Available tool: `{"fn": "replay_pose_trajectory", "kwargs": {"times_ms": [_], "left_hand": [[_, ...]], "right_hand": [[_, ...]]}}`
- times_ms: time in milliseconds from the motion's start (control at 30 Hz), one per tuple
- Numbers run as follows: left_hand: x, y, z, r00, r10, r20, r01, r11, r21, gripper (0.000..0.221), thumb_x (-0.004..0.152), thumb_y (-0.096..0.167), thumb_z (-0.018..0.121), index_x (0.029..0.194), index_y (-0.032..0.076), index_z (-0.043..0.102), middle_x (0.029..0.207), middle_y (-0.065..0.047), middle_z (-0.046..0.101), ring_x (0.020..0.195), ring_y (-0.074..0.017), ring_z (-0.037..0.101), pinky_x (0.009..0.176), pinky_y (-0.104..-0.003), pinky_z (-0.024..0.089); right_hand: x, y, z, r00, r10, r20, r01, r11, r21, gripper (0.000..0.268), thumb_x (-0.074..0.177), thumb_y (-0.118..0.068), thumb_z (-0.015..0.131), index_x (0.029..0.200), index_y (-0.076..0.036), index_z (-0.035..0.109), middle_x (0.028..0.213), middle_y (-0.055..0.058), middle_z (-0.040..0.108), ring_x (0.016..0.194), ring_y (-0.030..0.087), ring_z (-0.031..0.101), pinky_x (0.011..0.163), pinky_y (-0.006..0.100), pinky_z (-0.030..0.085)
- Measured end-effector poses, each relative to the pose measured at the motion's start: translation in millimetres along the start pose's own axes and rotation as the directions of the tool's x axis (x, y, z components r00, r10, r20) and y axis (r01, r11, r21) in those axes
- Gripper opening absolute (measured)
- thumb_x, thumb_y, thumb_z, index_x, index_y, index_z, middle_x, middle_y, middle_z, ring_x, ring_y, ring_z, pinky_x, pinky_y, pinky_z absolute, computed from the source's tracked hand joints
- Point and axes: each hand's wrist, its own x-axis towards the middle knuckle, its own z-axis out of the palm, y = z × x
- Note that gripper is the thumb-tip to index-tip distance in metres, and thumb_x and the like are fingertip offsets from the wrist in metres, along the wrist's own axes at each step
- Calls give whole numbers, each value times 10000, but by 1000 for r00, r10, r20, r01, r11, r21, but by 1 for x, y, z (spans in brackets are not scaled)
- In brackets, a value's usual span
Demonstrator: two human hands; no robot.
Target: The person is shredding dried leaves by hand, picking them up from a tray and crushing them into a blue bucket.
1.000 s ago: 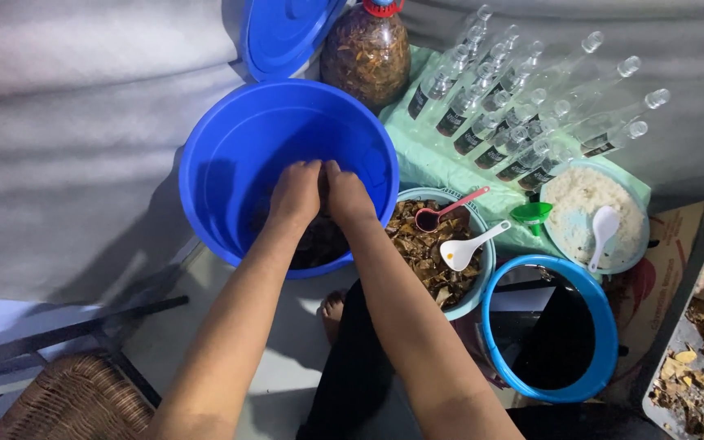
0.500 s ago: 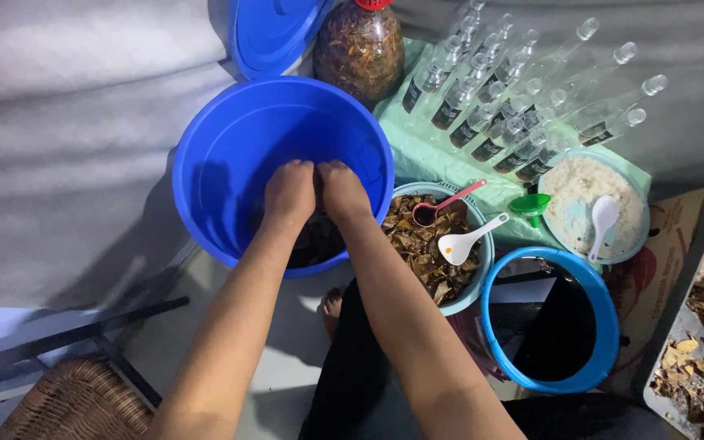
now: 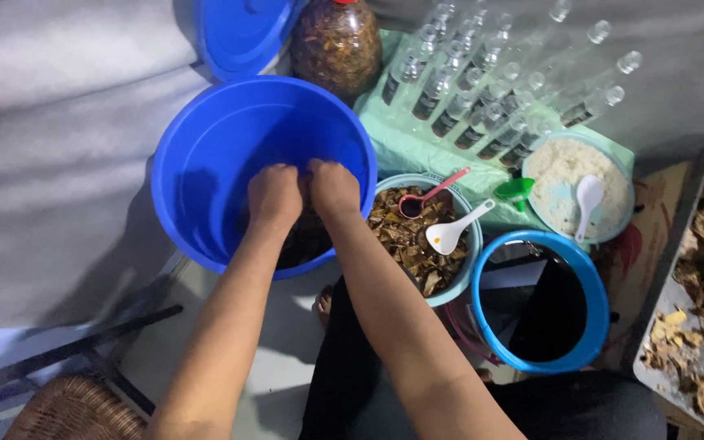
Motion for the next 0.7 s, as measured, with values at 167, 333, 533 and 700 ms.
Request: {"fn": "replay_pose_trajectory", "kwargs": {"times_ms": [167,333,533,700], "left_hand": [[-5,-2,4,1000,21,-10,-21,1000,5,257,915,-7,603,1111,52,758,1038,-148,750,1028,-359,734,884,-499,611],[-4,9,13,998,48,-51,-47,998,32,258,925,76,620,1127,142,766,1054,-76,742,1027,-312,738,917,-462,599],[-21,74,-14,976,134,-169,-151,984,-91,177,902,51,690,1004,153,792,920,-39,713,932,-313,736,874,-455,606],[-30,145,6,963,191,-190,-209,975,-78,192,882,162,710,1057,201,778,989,-58,702,927,-347,728,828,-494,614]], "right_hand": [[-3,2,1,995,91,48,-92,995,22,161,933,-242,631,968,-258,788,821,29,760,783,278,783,624,428,653],[-27,-2,-31,995,78,-58,-82,994,-75,236,942,-196,581,1002,-267,798,864,10,748,833,269,772,682,417,643],[-63,28,-81,976,61,-207,-78,994,-75,209,895,-188,623,933,-277,807,849,0,751,841,257,772,711,401,605],[-110,95,-124,954,56,-295,-58,998,2,153,845,-265,641,873,-168,756,793,69,733,803,329,763,721,451,572]]}}
